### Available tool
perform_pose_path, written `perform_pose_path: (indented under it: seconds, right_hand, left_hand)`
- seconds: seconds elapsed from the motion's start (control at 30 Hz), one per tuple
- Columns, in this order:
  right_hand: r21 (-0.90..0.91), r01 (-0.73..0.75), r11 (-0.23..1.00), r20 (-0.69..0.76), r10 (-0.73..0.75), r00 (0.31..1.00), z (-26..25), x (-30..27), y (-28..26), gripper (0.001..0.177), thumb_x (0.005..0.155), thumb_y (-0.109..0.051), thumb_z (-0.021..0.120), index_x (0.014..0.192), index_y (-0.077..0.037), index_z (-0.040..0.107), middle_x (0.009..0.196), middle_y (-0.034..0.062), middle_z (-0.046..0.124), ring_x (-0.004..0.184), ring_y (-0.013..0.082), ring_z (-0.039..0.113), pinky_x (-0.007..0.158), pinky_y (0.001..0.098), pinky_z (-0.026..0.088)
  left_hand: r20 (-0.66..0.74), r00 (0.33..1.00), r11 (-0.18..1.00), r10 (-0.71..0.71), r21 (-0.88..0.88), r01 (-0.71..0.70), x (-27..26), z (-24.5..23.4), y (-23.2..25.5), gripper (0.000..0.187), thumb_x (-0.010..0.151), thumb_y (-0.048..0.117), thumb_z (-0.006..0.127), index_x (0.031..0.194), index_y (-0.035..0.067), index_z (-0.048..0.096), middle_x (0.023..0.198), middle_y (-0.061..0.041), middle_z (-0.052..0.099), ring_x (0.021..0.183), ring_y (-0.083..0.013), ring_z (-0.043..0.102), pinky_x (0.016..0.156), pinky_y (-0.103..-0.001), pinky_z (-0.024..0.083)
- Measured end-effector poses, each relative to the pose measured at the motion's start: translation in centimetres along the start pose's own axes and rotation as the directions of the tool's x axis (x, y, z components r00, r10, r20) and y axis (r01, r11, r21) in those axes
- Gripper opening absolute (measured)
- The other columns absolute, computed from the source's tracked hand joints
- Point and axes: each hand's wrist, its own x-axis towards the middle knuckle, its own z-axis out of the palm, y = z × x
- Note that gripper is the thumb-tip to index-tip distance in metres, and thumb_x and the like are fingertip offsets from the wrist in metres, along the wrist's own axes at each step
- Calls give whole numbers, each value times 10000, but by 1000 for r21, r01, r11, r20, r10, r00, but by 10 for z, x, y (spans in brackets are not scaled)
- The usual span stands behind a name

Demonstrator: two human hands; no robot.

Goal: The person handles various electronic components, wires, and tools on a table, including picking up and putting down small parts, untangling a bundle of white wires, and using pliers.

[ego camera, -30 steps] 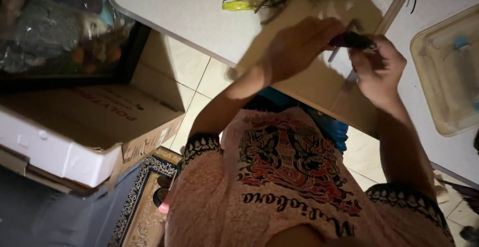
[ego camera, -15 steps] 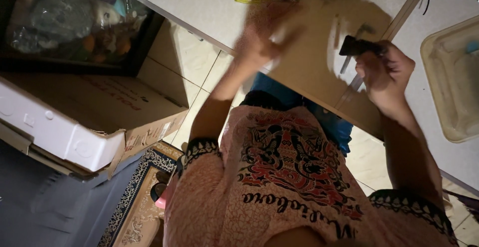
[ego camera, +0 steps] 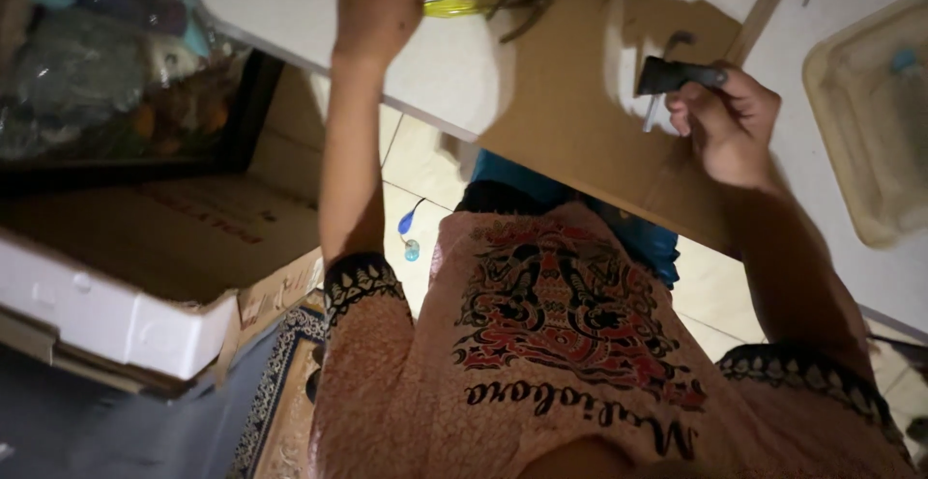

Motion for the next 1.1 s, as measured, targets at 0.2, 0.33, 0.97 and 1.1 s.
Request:
perform_pose_path:
  seconds: [0.2, 0.33, 0.97, 1.1]
  right_hand:
    - [-419, 233, 878, 74, -224, 972, 2, 0, -12, 154, 1162, -12, 588, 1022, 51, 591, 892, 101, 620, 746, 125, 568, 690, 260, 459]
    - [-669, 378, 640, 114, -414, 903, 4, 0, -15, 85, 1080, 3, 655, 1099, 85, 647, 964, 161, 611, 761, 181, 583, 664, 295, 449]
    - [-706, 642, 300, 323, -670, 669, -19, 4, 7, 50, 994, 11, 705, 995, 48, 672, 925, 160, 657, 835, 261, 619, 696, 382, 503]
    - [-713, 634, 299, 332, -652, 681, -20, 2, 6, 35, 981, 12, 663, 994, 42, 672, 925, 151, 657, 837, 251, 607, 695, 379, 493]
  left_hand:
    - [-172, 968, 983, 183, 30, -181, 8, -4, 6, 123, 876, 21, 738, 967, 94, 775, 1040, -63, 743, 995, -294, 664, 887, -451, 504]
    - [-180, 982, 997, 51, -53, -62, 7, -2, 8, 44, 963, -41, 692, 937, -10, 706, 938, -137, 696, 910, -349, 636, 832, -463, 505]
    - [-226, 720, 711, 656, -138, -690, 37, -42, 189, 175, 1122, 51, 686, 1260, -53, 658, 1249, -158, 664, 1208, -259, 643, 1109, -370, 547]
    - [-193, 758, 743, 623, -156, -651, 36, -48, 195, 201, 1073, 43, 693, 1240, -63, 657, 1234, -151, 667, 1192, -272, 630, 1075, -365, 553]
